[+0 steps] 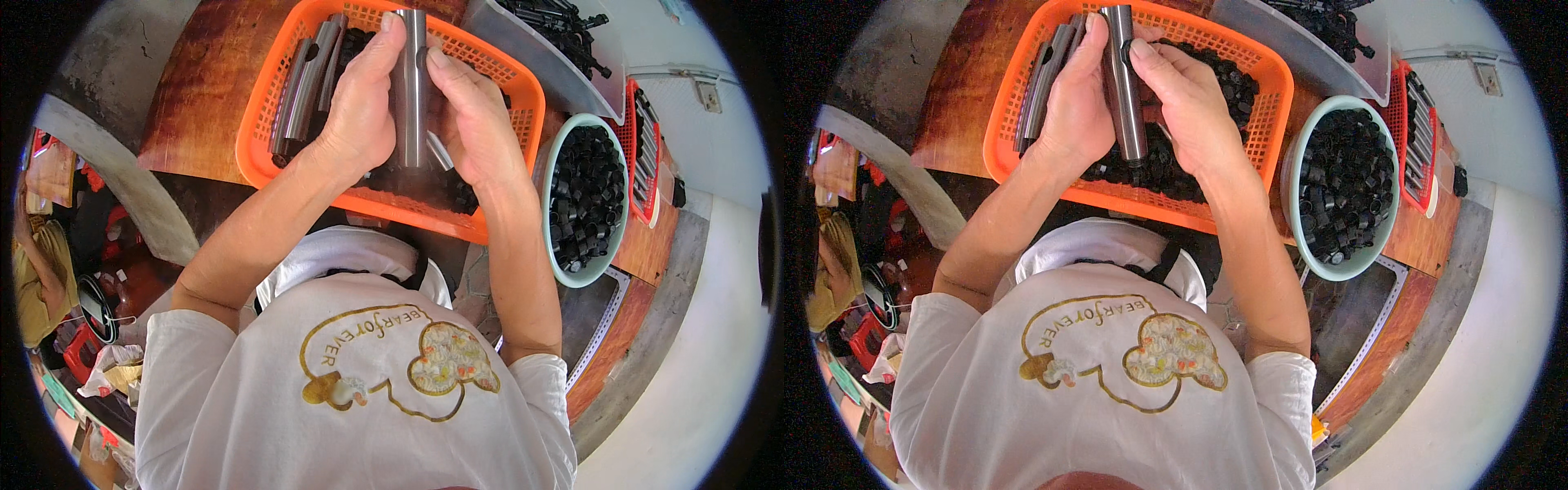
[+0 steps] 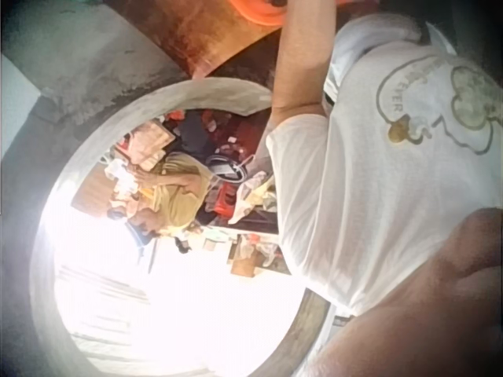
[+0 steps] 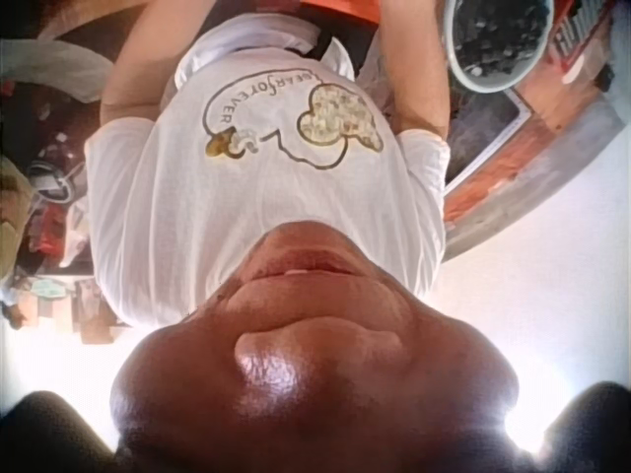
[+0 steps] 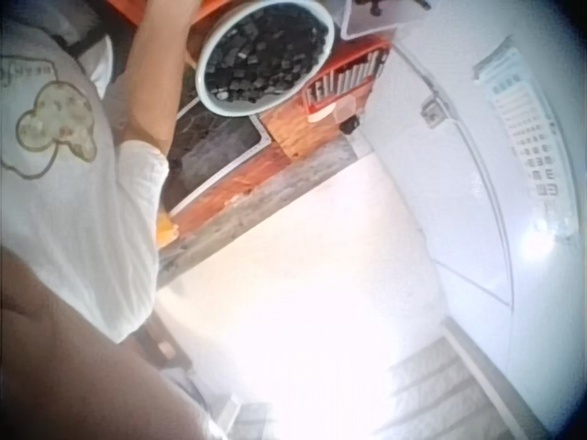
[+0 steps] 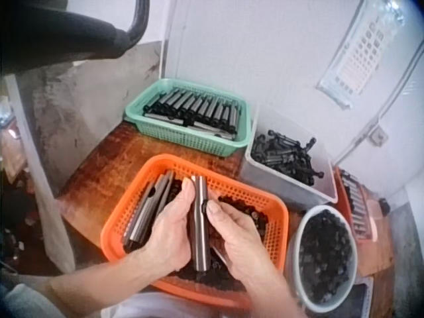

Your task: The person repeatedly picks up cylindrical metal rods and black plastic caps, then presses the caps onto the rod ends. The person handles the parts one at a time, rotating the rods and caps to align them before seating the caps. The assembled units are placed back into the orange basket.

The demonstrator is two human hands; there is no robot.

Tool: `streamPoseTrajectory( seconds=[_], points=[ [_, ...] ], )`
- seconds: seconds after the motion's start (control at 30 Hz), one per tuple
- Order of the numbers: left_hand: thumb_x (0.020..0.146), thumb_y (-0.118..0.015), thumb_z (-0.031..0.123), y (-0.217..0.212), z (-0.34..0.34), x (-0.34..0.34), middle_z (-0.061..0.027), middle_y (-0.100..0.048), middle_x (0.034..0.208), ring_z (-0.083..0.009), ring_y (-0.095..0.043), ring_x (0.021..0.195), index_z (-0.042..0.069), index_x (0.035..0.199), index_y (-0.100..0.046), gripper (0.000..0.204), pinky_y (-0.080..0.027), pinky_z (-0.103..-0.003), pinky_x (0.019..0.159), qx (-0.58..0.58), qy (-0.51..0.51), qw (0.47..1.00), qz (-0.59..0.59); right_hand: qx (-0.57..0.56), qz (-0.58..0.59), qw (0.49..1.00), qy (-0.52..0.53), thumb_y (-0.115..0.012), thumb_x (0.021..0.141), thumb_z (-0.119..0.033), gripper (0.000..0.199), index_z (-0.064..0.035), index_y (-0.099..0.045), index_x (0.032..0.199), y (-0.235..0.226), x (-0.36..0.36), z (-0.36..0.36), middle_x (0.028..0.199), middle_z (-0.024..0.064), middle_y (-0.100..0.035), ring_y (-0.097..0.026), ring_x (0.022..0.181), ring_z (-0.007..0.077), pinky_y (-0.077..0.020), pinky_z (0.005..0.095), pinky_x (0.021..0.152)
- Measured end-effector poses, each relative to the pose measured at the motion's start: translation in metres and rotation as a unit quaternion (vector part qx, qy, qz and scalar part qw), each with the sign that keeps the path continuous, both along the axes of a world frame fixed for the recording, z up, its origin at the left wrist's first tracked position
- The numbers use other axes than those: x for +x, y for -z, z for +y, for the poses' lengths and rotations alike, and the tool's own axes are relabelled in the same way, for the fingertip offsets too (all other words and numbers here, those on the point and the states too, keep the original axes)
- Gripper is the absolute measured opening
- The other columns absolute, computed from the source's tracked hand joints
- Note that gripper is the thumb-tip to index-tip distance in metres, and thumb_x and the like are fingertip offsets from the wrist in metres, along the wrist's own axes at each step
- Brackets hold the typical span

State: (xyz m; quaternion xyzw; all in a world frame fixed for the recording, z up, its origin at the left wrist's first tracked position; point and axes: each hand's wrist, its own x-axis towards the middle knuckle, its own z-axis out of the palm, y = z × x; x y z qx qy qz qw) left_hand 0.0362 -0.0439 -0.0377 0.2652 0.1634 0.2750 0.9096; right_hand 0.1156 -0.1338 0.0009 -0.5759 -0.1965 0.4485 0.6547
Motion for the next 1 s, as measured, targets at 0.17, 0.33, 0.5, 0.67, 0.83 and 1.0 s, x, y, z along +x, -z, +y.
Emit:
streamPoseTrajectory(
  seconds=[0.17,0.33,0.5,0.67,0.83,1.0],
  points=[
    [0.109,-0.046,0.047,0.0,0.002,-0.002,-0.0031,-0.069,0.107,-0.0148,-0.065,0.098,0.008,0.119,-0.065,0.045,-0.054,-0.035,0.09,0.061,0.031,0.998,-0.003,0.02,0.011,1.0,0.007,-0.055,0.108,-0.037,0.041,-0.0031,-0.065,0.129,0.0,-0.005,-0.004,0.107,0.0027,-0.068,-0.063,0.097,0.0123,-0.0533,0.0327,0.085],
    [0.107,-0.056,0.041,-0.007,-0.002,-0.002,-0.0004,-0.068,0.097,-0.0101,-0.064,0.086,0.009,0.11,-0.068,0.035,-0.053,-0.029,0.076,0.064,-0.003,0.998,-0.008,0.02,0.01,1.0,-0.019,-0.055,0.108,-0.038,0.041,-0.0013,-0.066,0.121,0.003,0.001,-0.011,0.106,0.0049,-0.069,-0.066,0.093,0.0133,-0.0547,0.0321,0.081],
    [0.108,-0.051,0.047,-0.005,0.005,-0.01,0.0054,-0.066,0.091,-0.0023,-0.051,0.07,0.008,0.121,-0.069,0.045,-0.04,-0.023,0.056,0.128,0.071,0.989,0.034,0.039,0.003,0.998,-0.054,-0.057,0.107,-0.036,0.04,0.0009,-0.068,0.118,0.0,0.014,-0.021,0.096,0.0105,-0.072,-0.07,0.08,0.0173,-0.058,0.0306,0.074],
    [0.108,-0.053,0.044,-0.005,0.005,-0.009,0.0055,-0.063,0.083,-0.0026,-0.045,0.062,0.003,0.121,-0.07,0.046,-0.04,-0.021,0.053,0.155,0.103,0.982,-0.022,0.109,0.084,0.987,-0.082,-0.058,0.106,-0.029,0.038,0.0029,-0.066,0.125,0.003,0.02,-0.023,0.094,0.0143,-0.075,-0.072,0.08,0.0196,-0.0598,0.03,0.075],
    [0.101,-0.066,0.044,-0.011,0.001,-0.008,0.002,-0.053,0.067,-0.0074,-0.047,0.058,0.005,0.094,-0.069,0.04,-0.041,-0.024,0.051,0.172,0.075,0.982,0.014,0.129,0.093,0.986,-0.052,-0.06,0.105,-0.029,0.04,0.0028,-0.064,0.128,0.007,0.013,-0.028,0.095,0.0133,-0.075,-0.073,0.082,0.0187,-0.06,0.0294,0.076],
    [0.101,-0.066,0.046,-0.012,-0.004,-0.007,0.0005,-0.055,0.069,-0.0072,-0.05,0.056,0.003,0.097,-0.069,0.042,-0.044,-0.023,0.05,0.213,0.026,0.976,0.044,0.12,0.059,0.99,-0.041,-0.062,0.104,-0.035,0.04,0.0012,-0.066,0.123,0.012,0.009,-0.03,0.093,0.0101,-0.074,-0.07,0.078,0.0157,-0.0579,0.0276,0.072]
  ],
)
